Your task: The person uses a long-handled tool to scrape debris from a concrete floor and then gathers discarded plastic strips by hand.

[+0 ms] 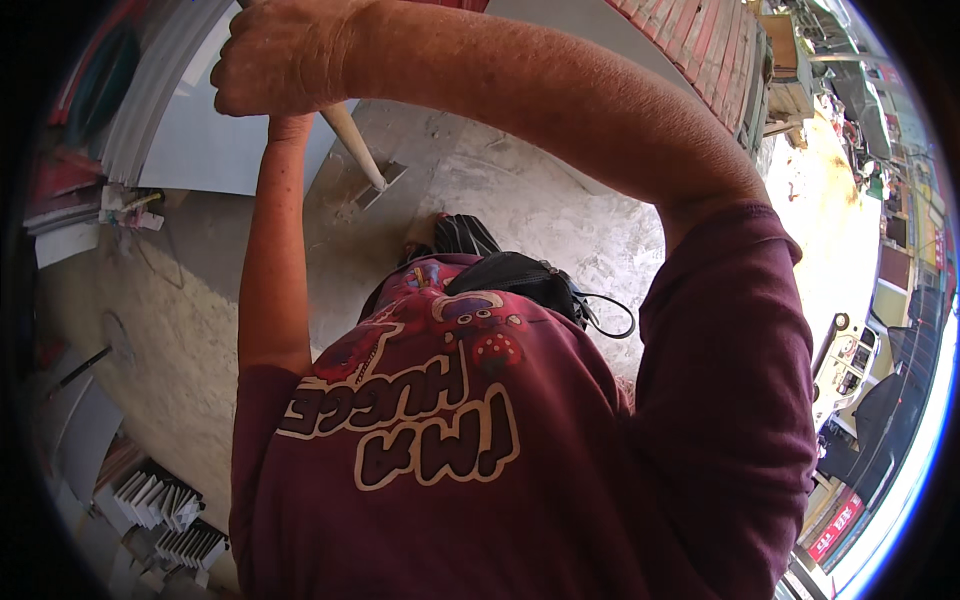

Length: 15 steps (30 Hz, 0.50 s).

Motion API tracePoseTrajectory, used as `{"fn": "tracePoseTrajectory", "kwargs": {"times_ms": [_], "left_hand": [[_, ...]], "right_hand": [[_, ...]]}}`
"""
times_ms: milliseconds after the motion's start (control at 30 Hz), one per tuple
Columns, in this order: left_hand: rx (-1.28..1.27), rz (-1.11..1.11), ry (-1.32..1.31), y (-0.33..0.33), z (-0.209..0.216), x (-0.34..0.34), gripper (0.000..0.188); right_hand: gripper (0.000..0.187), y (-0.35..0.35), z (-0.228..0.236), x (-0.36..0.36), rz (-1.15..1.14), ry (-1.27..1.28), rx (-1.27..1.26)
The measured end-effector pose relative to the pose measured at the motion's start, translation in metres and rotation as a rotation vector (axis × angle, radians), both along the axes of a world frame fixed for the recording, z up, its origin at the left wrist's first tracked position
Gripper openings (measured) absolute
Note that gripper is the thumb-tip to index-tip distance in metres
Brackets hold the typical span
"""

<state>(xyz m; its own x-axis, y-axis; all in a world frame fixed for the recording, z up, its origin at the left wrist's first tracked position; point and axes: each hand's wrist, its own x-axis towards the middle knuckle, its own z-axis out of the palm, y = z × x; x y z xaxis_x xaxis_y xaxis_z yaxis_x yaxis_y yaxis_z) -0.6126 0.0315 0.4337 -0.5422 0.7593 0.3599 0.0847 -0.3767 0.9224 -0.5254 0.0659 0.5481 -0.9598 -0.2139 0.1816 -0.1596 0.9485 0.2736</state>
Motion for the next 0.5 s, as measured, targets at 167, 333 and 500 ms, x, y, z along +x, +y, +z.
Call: {"fn": "tracePoseTrajectory", "kwargs": {"times_ms": [167,333,500], "left_hand": [[-0.016,0.112,-0.122,-0.022,-0.016,-0.034,0.024],[-0.115,0.37,-0.162,-0.036,-0.002,-0.022,0.026],[-0.154,0.438,-0.118,-0.041,-0.008,-0.031,0.018]], "right_hand": [[0.011,-0.031,-0.077,0.015,-0.294,0.298,-0.849],[0.022,-0.064,-0.118,0.001,-0.378,0.49,-1.186],[0.034,-0.048,-0.164,0.004,-0.56,0.352,-1.697]]}}
